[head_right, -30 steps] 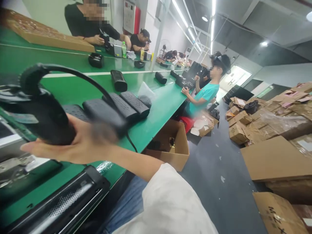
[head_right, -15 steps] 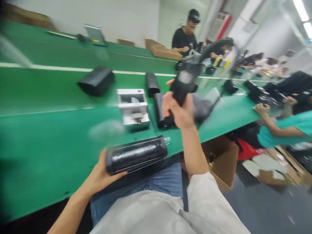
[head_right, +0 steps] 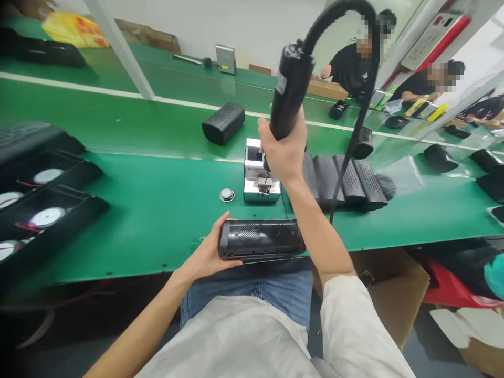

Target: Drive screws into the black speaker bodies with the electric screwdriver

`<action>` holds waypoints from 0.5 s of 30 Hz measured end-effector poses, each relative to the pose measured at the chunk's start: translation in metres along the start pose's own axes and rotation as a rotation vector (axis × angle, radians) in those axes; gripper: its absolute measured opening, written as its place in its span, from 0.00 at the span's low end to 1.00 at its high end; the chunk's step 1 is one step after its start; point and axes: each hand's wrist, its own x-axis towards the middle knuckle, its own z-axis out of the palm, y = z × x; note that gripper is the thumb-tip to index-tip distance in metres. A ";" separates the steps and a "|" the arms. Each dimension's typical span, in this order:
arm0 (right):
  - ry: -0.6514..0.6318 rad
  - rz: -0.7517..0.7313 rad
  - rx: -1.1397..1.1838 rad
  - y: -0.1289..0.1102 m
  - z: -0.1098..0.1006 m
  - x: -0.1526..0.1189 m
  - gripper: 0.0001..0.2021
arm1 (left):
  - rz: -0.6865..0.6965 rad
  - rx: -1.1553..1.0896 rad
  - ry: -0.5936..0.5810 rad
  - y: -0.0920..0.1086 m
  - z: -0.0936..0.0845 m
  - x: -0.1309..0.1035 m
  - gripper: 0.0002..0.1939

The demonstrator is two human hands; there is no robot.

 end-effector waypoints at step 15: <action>-0.059 0.041 0.014 -0.081 -0.003 -0.019 0.12 | 0.247 -0.035 0.062 0.001 0.008 0.009 0.75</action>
